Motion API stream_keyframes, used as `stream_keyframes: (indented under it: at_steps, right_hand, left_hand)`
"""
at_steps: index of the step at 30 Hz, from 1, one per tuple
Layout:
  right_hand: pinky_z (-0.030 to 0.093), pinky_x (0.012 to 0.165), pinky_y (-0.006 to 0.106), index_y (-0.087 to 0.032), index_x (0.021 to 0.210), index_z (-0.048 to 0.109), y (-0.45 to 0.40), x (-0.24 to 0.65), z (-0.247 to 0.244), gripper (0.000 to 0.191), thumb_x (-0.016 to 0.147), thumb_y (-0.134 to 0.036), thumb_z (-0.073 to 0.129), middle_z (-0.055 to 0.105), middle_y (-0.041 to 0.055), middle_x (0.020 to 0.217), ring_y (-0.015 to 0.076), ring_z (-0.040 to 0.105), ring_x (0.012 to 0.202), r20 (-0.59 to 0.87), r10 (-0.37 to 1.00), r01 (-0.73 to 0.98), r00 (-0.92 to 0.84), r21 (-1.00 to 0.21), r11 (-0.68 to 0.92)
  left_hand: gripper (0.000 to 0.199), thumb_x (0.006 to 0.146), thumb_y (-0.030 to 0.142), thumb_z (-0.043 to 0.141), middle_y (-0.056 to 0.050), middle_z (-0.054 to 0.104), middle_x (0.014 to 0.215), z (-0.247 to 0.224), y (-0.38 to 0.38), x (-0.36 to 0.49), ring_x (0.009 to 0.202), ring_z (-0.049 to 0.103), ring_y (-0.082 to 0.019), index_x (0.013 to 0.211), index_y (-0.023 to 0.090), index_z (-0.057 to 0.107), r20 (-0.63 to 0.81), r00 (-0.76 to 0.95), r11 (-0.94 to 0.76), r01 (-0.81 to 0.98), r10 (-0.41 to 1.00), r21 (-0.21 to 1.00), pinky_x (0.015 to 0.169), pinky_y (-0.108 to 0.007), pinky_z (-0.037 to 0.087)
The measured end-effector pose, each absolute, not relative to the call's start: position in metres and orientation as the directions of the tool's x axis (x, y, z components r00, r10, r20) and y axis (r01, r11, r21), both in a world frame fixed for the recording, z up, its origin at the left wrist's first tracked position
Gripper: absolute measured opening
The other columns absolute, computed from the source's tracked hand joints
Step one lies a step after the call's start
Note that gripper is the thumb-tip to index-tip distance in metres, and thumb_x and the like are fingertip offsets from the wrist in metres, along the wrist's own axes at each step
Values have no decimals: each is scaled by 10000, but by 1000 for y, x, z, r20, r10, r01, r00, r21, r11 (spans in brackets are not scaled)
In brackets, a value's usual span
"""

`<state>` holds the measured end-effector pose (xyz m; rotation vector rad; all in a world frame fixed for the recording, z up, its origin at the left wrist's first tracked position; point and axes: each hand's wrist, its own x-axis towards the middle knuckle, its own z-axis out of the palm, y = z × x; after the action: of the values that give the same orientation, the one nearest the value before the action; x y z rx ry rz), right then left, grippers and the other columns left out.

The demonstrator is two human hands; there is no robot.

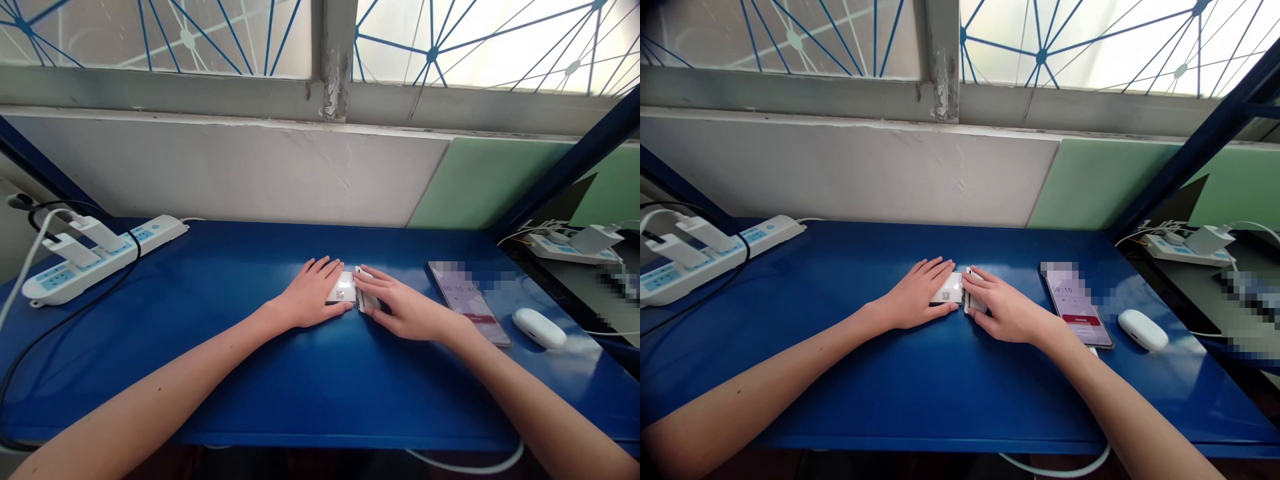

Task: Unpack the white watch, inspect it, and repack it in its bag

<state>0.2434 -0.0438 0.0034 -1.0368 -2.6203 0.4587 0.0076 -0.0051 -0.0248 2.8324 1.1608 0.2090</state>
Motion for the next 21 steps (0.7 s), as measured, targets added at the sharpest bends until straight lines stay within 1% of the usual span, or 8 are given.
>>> stream_keyframes:
  at_steps: [3,5,7,8,10,12,15,21]
  right_hand:
    - [358,1122,509,-95,1347,512,-46,240,2,464,894,-189,482,487,165,1429,320,261,1422,147,700,618,-698,-371,694]
    - [372,1112,508,-95,1368,485,-45,238,0,467,911,-191,457,474,172,1438,311,288,1413,161,703,609,-693,-391,690]
    - [395,1098,497,-127,1384,468,-43,237,-3,470,918,-179,442,473,149,1444,292,323,1400,197,703,588,-683,-424,689]
    - [405,1093,490,-147,1367,491,-41,237,-5,453,917,-173,442,497,132,1428,284,343,1392,218,711,584,-669,-436,684]
    - [417,1085,481,-179,1282,576,-39,237,-7,385,914,-190,463,576,103,1356,279,378,1374,252,745,606,-618,-451,656]
    - [427,1075,490,-199,1182,646,-37,237,-9,310,906,-246,512,642,90,1269,291,407,1357,274,781,642,-561,-451,620]
    - [446,1054,512,-211,1108,683,-37,236,-9,274,882,-318,571,674,90,1211,315,441,1330,283,792,664,-541,-434,609]
    - [451,1056,509,-241,1070,701,-38,232,-8,290,940,-258,443,699,62,1158,284,497,1289,297,778,637,-554,-449,626]
  left_hand:
    - [797,914,686,282,-120,331,1525,-26,-5,7,1419,242,-313,1486,131,288,99,703,-710,695,704,115,1137,-465,181]
    - [793,916,685,277,-118,332,1526,-26,-4,7,1419,244,-310,1484,132,292,102,701,-708,697,706,115,1138,-460,180]
    - [795,915,688,280,-119,334,1524,-26,-4,7,1417,250,-307,1482,131,296,108,698,-706,698,708,117,1140,-454,180]
    - [796,915,687,283,-121,335,1523,-26,-4,7,1416,253,-306,1481,129,296,110,697,-705,699,709,117,1140,-453,181]
    - [793,917,682,289,-125,339,1521,-24,-4,7,1416,253,-305,1481,124,297,104,696,-704,701,710,116,1140,-453,180]
    - [786,919,676,296,-126,339,1521,-23,-5,8,1419,248,-305,1479,125,300,94,697,-703,702,711,116,1140,-454,179]
    - [781,918,675,297,-124,335,1523,-22,-5,8,1420,243,-307,1479,131,302,94,700,-706,698,708,122,1140,-457,182]
    - [783,915,677,299,-125,344,1519,-25,-4,7,1417,251,-311,1477,131,304,111,698,-707,696,707,129,1138,-461,189]
